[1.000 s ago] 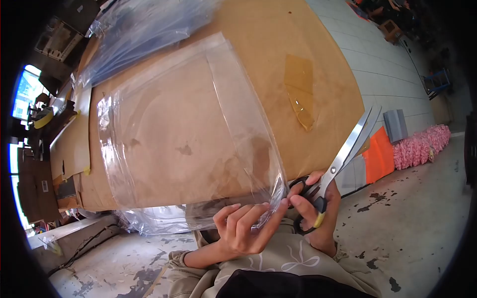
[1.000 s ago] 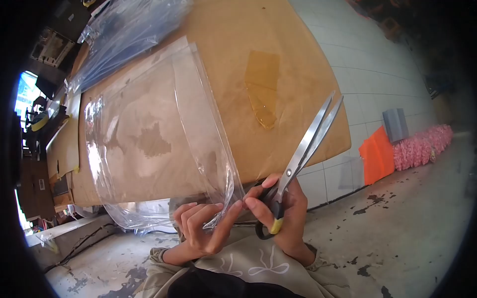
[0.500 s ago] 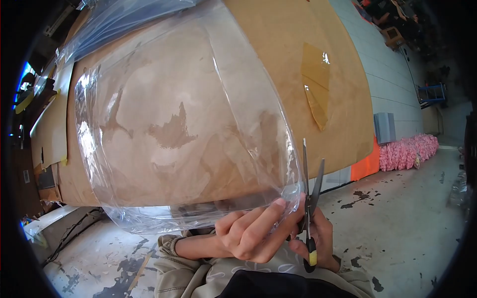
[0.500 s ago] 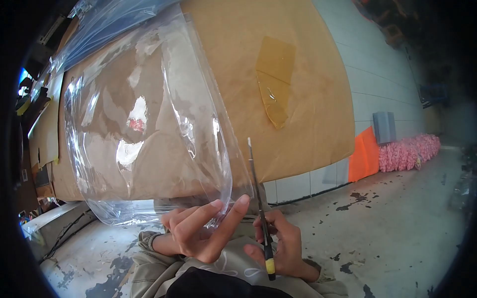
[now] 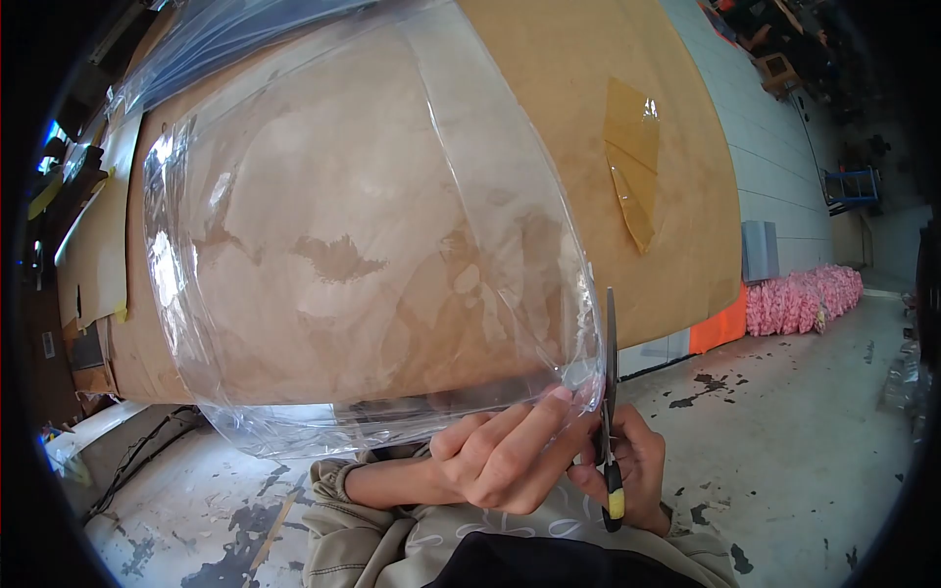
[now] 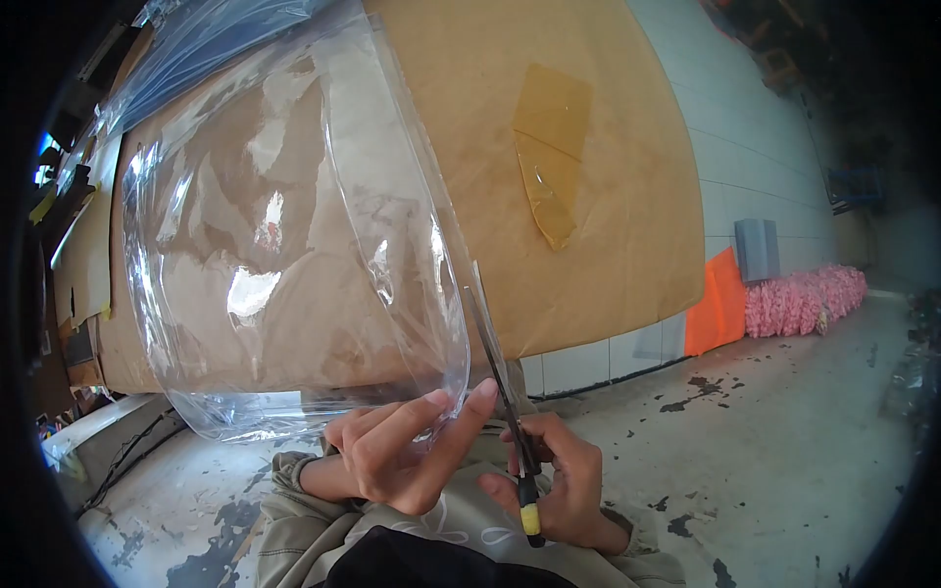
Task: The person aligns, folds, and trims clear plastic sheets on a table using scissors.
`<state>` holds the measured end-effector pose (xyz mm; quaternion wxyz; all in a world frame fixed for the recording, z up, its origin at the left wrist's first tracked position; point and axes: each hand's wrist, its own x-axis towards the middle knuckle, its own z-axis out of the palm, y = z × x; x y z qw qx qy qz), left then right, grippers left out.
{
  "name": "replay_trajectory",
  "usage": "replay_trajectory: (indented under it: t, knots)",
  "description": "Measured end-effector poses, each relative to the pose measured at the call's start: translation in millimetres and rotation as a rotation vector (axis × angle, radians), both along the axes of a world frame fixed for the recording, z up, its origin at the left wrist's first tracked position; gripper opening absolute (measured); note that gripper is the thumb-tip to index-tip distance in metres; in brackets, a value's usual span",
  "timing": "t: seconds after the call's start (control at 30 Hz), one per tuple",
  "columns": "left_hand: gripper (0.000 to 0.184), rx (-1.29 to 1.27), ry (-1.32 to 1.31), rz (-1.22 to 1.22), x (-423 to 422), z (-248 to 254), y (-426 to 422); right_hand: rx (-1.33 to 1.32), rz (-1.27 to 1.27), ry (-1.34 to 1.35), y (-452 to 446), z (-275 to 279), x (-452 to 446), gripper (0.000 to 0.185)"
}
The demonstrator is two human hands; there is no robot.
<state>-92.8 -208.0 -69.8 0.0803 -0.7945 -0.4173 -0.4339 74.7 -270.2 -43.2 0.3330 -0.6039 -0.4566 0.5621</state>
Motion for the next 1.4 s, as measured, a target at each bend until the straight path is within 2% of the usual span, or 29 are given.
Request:
replay_trajectory:
  t: [0.47,0.67,0.77,0.97,1.17,1.4]
  knots:
    - [0.047,-0.012,0.003,-0.003,0.6,2.1,0.0,-0.097,-0.004,0.204,2.6,-0.4,6.2,0.046]
    - [0.046,-0.022,0.038,0.009,0.6,3.4,-0.4,0.054,0.01,-0.05,0.9,-6.1,1.2,0.047]
    - [0.046,-0.032,0.032,0.004,1.4,3.4,0.0,0.045,-0.006,0.0,0.7,-6.0,0.1,0.045]
    - [0.047,-0.035,0.04,0.006,0.9,4.3,0.0,-0.223,-0.002,0.395,6.1,0.0,8.7,0.043]
    - [0.047,-0.056,0.03,0.005,1.4,4.2,-1.0,-0.333,0.032,0.47,14.1,7.4,16.0,0.041]
    - [0.048,-0.065,0.055,-0.004,-0.7,6.4,-1.1,-0.073,0.048,0.134,8.0,-0.3,10.1,0.04]
